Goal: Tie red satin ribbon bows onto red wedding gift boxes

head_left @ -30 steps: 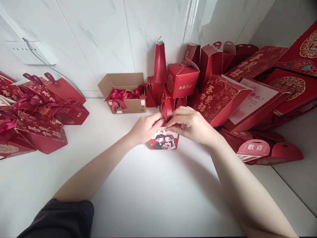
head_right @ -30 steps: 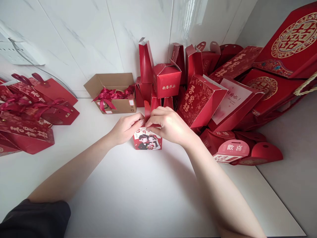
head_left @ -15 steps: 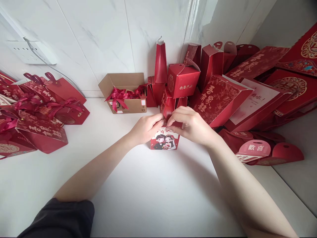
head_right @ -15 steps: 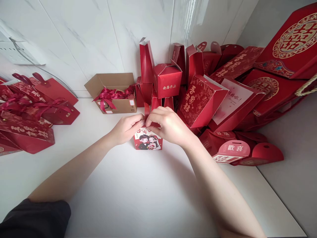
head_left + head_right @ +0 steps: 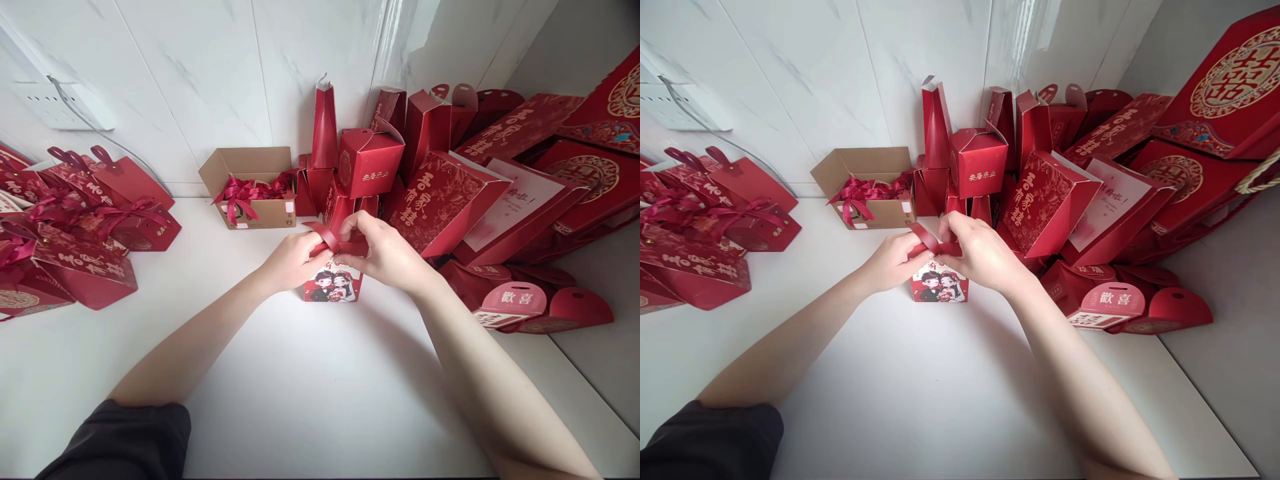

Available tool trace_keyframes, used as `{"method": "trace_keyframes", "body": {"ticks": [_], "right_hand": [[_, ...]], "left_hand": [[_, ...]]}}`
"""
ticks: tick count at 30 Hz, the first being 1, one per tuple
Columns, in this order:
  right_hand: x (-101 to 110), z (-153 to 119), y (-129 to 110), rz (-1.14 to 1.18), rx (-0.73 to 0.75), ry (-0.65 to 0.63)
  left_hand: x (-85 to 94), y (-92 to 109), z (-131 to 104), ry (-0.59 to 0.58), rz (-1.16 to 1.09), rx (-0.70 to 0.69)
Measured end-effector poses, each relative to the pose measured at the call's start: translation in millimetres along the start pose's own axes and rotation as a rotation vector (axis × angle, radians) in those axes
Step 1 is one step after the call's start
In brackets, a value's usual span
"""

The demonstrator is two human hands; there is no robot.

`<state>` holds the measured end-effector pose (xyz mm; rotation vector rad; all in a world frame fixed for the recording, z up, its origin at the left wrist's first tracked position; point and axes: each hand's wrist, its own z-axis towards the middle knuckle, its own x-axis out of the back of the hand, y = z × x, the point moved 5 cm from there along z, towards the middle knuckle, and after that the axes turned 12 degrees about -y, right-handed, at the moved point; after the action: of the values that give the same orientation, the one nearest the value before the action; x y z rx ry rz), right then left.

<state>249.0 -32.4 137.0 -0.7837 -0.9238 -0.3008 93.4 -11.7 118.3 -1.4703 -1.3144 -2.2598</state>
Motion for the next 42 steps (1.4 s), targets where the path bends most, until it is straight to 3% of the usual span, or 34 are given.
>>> {"method": "trace_keyframes", "body": {"ticks": [11,20,28,42], "right_hand": [[1.1,0.7,-3.3,0.092,0.144,0.004],[1.3,-1.3,-0.5,-0.036,0.189,0.04],[-0.6,0.3,4.7,0.08,0.13,0.027],[-9.2,3.6,10.9,0.23,0.05,0.13]], "left_hand": [[-0.7,3.6,-1.6,-0.025,-0.049,-0.033],[-0.5,5.4,0.1,-0.076,-0.111,-0.073],[-0.8,3.3,-0.5,-0.048,-0.069,-0.036],[0.1,-1.0,-0.1,0.021,-0.083,-0.044]]}}
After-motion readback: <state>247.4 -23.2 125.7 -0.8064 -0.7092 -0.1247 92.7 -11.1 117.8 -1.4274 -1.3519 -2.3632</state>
